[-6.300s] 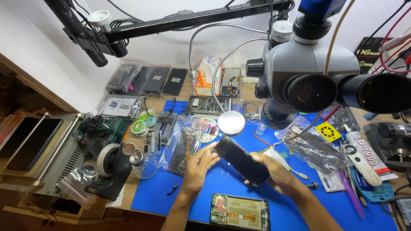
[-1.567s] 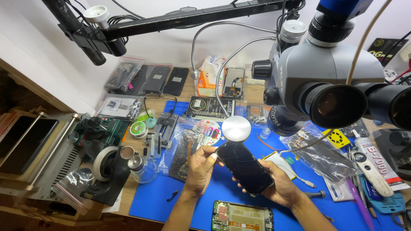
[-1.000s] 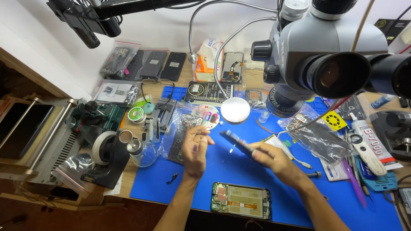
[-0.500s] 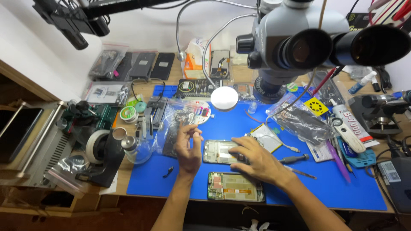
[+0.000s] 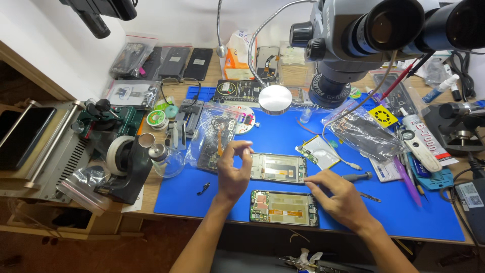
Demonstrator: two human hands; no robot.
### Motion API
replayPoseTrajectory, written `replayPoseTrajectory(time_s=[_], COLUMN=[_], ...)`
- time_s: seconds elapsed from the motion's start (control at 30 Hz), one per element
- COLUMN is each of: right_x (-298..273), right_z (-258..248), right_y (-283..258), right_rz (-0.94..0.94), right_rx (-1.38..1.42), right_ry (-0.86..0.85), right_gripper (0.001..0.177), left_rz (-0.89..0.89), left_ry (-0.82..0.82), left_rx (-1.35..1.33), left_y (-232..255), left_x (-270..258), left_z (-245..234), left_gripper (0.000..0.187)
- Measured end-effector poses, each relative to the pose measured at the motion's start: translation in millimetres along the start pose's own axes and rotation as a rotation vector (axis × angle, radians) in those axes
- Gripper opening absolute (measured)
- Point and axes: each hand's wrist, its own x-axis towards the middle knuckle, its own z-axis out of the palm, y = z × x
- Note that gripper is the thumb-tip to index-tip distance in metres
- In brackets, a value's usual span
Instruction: The person handles disassembled smartphone components on a blue work mat, including a cracked screen, a motherboard, and a battery. They connect ribbon cables to the motherboard, compare the cracked screen with a new replacement screen in a plastic bag, and handle a battery and other small parts.
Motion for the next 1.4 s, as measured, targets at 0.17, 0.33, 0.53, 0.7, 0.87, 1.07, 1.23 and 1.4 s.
replayPoseTrajectory(time_s=[0.17,0.33,0.53,0.7,0.87,1.07,1.23,1.4], right_x=[-9.2,-7.0,-11.0,-14.1,-19.5,-27.1,-29.1,-28.8], right_z=[5.4,8.8,9.9,7.7,9.6,18.4,30.2,33.0], right_y=[10.7,5.8,12.5,12.3,17.5,18.3,16.8,12.1], right_rz=[0.036,-0.076,-0.219,-0.188,-0.124,-0.111,-0.145,-0.135], right_rx=[0.011,-0.015,-0.104,-0.178,-0.274,-0.352,-0.337,-0.317], right_ry=[0.090,0.047,-0.012,-0.176,-0.297,-0.309,-0.219,-0.210], right_gripper=[0.013,0.010,0.019,0.054,0.089,0.097,0.096,0.094], left_rz=[-0.236,-0.317,-0.138,-0.164,-0.309,-0.249,-0.250,-0.225], left_ry=[-0.334,-0.400,-0.342,-0.395,-0.384,-0.393,-0.462,-0.337], left_rx=[0.240,0.326,0.203,0.214,0.151,0.314,0.582,0.702], left_y=[38.8,31.9,21.4,15.9,23.3,25.4,23.5,6.1], left_x=[-17.6,-44.1,-54.3,-54.7,-49.2,-54.7,-68.4,-76.8], left_z=[-22.3,-29.1,-32.5,-36.0,-40.2,-29.5,-5.3,6.3], left_gripper=[0.015,0.017,0.013,0.024,0.028,0.027,0.059,0.036])
